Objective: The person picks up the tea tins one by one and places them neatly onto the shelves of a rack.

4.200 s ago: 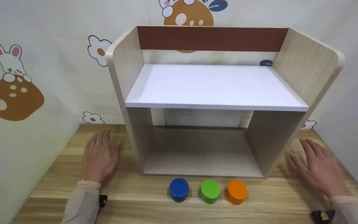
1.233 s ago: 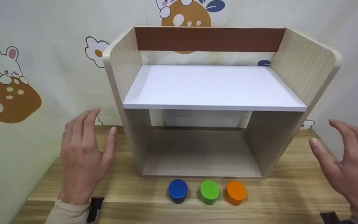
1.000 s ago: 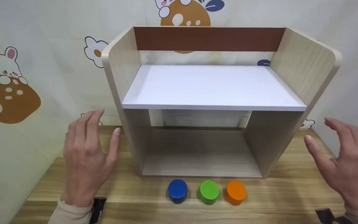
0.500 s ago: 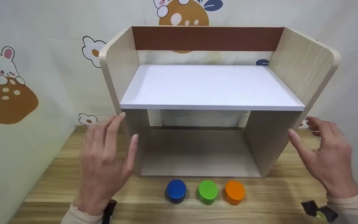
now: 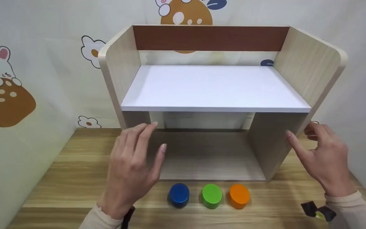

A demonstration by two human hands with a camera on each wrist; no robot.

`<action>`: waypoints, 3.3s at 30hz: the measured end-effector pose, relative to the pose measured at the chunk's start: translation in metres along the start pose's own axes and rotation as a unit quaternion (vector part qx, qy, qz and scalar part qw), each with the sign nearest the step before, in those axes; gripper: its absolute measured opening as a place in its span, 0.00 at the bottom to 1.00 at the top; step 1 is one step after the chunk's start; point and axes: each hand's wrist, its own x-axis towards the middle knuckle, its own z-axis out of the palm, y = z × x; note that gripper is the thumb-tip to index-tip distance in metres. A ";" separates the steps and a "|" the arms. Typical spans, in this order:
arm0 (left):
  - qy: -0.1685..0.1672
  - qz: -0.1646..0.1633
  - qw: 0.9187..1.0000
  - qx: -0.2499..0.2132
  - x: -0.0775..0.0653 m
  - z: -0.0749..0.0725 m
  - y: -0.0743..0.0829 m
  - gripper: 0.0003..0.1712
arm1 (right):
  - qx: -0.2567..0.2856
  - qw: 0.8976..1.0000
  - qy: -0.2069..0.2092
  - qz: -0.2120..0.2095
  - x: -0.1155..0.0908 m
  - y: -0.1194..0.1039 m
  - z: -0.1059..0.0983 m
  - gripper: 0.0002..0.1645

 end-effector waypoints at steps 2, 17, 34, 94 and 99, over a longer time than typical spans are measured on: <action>-0.008 -0.001 1.000 -0.010 0.000 0.002 0.002 0.25 | 0.001 1.000 -0.002 -0.001 0.000 0.001 0.001 0.27; -0.057 -0.002 0.997 -0.056 -0.013 0.026 0.007 0.25 | 0.011 1.000 0.007 -0.014 -0.001 0.006 0.011 0.18; -0.167 -0.070 0.974 -0.135 -0.032 0.048 0.000 0.23 | 0.037 0.999 0.010 -0.037 -0.004 0.007 0.020 0.17; -0.450 -0.214 0.775 -0.388 -0.090 0.067 -0.045 0.34 | 0.040 0.999 -0.003 0.028 -0.005 0.005 0.018 0.21; -0.441 -0.219 0.780 -0.386 -0.093 0.069 -0.044 0.36 | 0.036 0.999 0.011 0.013 -0.005 0.006 0.019 0.19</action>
